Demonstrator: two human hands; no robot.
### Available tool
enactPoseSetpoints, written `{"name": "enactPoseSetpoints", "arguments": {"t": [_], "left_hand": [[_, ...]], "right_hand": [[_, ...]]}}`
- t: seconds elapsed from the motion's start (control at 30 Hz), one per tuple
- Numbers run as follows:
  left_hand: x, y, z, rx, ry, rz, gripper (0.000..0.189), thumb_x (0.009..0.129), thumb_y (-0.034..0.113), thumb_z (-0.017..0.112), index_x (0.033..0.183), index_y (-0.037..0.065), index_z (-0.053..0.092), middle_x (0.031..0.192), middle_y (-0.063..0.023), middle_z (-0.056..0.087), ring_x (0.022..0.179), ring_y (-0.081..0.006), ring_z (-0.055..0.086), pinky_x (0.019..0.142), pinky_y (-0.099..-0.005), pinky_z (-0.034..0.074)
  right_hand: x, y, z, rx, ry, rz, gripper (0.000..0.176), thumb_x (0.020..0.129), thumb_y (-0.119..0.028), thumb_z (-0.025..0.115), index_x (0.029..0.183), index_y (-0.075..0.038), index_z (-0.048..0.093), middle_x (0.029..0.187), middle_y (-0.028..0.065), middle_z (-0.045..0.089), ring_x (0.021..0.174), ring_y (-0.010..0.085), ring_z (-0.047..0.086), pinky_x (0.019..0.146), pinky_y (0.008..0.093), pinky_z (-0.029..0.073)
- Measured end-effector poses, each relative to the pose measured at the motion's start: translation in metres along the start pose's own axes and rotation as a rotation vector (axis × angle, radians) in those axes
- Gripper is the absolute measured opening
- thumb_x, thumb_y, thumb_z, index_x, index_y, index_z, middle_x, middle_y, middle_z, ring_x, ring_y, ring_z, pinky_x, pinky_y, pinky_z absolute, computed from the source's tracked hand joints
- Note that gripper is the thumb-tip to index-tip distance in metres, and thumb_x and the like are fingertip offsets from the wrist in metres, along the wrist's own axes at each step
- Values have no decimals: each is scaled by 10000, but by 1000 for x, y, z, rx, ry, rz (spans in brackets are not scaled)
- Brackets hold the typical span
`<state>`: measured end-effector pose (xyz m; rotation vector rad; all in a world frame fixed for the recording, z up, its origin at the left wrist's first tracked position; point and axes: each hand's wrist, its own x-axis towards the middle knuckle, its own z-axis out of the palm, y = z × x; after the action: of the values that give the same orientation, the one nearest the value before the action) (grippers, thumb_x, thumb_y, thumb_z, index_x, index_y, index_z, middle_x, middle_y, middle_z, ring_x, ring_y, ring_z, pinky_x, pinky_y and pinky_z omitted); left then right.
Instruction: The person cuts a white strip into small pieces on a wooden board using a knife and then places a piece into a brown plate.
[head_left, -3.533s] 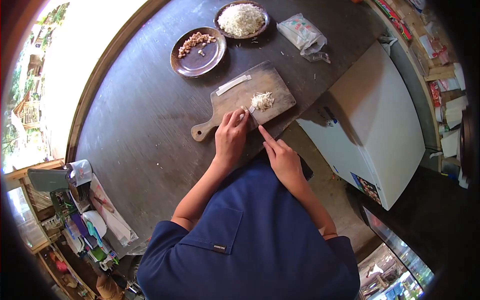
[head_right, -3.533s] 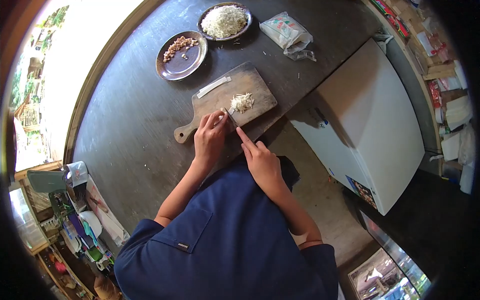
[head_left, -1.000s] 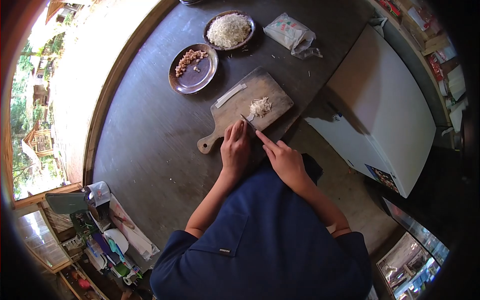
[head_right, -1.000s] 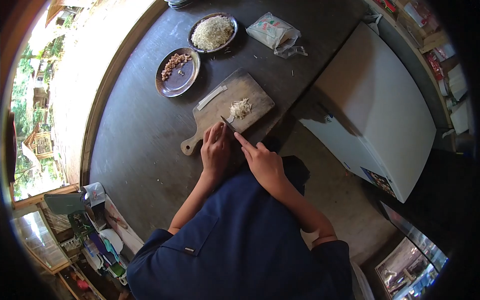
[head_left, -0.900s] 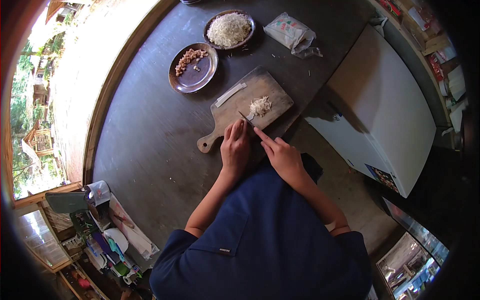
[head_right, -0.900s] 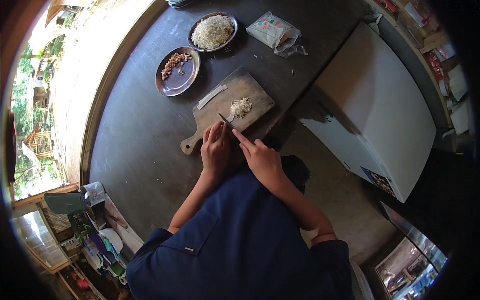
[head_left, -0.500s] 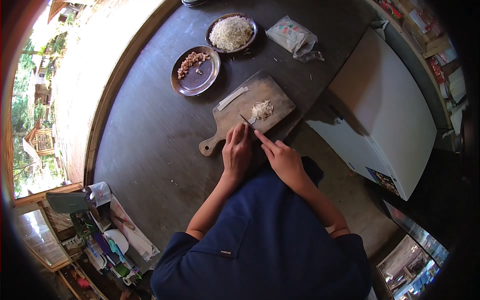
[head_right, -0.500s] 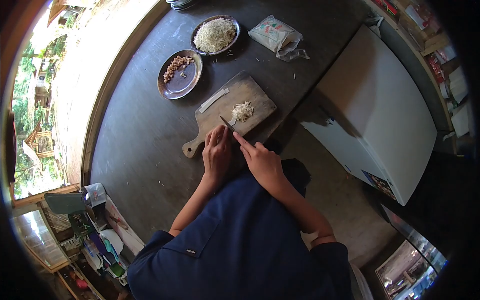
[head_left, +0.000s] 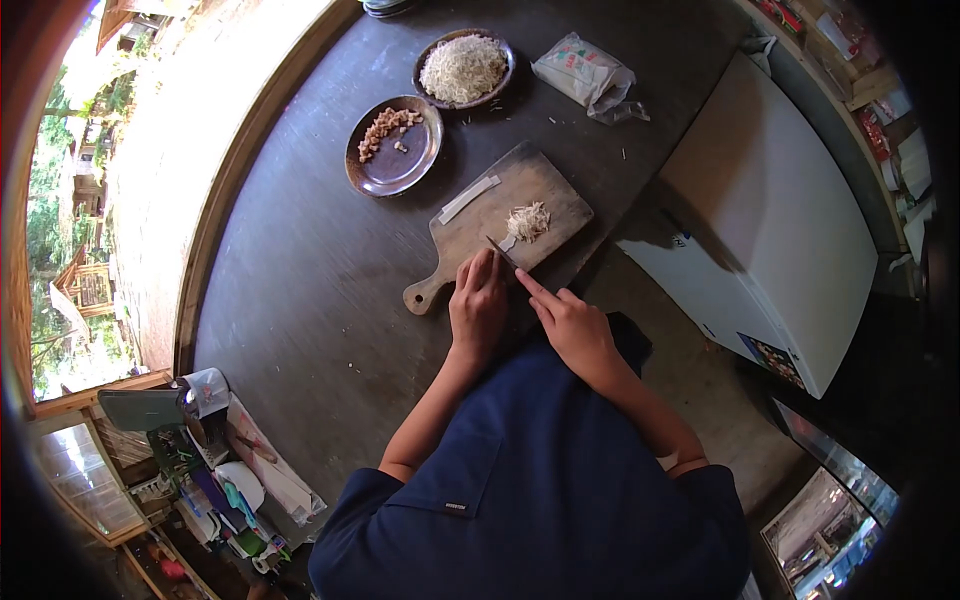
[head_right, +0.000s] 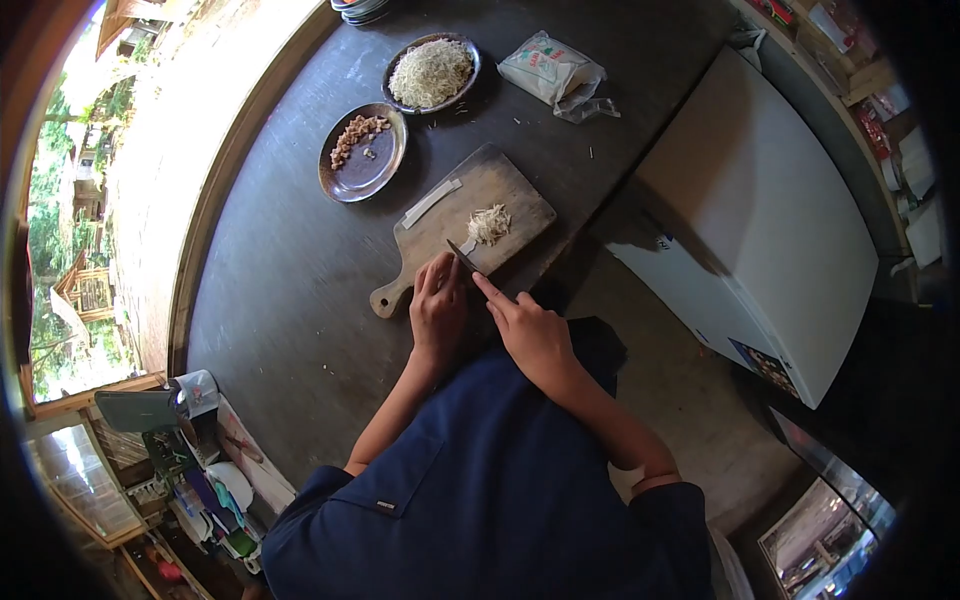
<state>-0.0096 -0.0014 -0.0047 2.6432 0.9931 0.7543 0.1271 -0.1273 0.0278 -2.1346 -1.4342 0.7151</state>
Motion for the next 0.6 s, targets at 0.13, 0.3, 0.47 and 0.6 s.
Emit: {"name": "enactPoseSetpoints", "arguments": {"t": [0.13, 0.3, 0.47, 0.6], "left_hand": [[-1, 1, 1, 6, -8, 1, 422, 826, -11, 689, 1246, -28, 715, 1294, -126, 673, 1192, -337, 657, 987, -415, 574], [0, 1, -1, -1, -25, -22, 429, 819, -9, 696, 1247, -29, 715, 1302, -133, 675, 1198, -341, 656, 987, -420, 574], [-2, 0, 0, 3, -27, -22, 439, 808, -15, 705, 1246, -29, 716, 1303, -135, 670, 1205, -342, 652, 982, -419, 577], [-2, 1, 0, -21, -31, -11, 456, 808, -12, 707, 1263, -41, 701, 1313, -145, 657, 1210, -343, 645, 984, -408, 575]], "right_hand": [[3, 2, 4, -21, 16, 0, 520, 1093, -357, 554, 1589, -468, 444, 847, 152, 656, 683, 395, 722, 610, 507, 623], [4, -1, 2, 34, 16, -2, 521, 1093, -358, 555, 1588, -475, 443, 833, 150, 657, 688, 393, 723, 609, 503, 622], [5, 5, 5, 56, 49, -16, 510, 1093, -364, 553, 1583, -467, 457, 842, 152, 661, 692, 398, 722, 612, 501, 619], [10, 3, 11, 39, 80, -32, 513, 1089, -366, 561, 1580, -471, 458, 835, 153, 660, 692, 398, 721, 610, 503, 617]]}}
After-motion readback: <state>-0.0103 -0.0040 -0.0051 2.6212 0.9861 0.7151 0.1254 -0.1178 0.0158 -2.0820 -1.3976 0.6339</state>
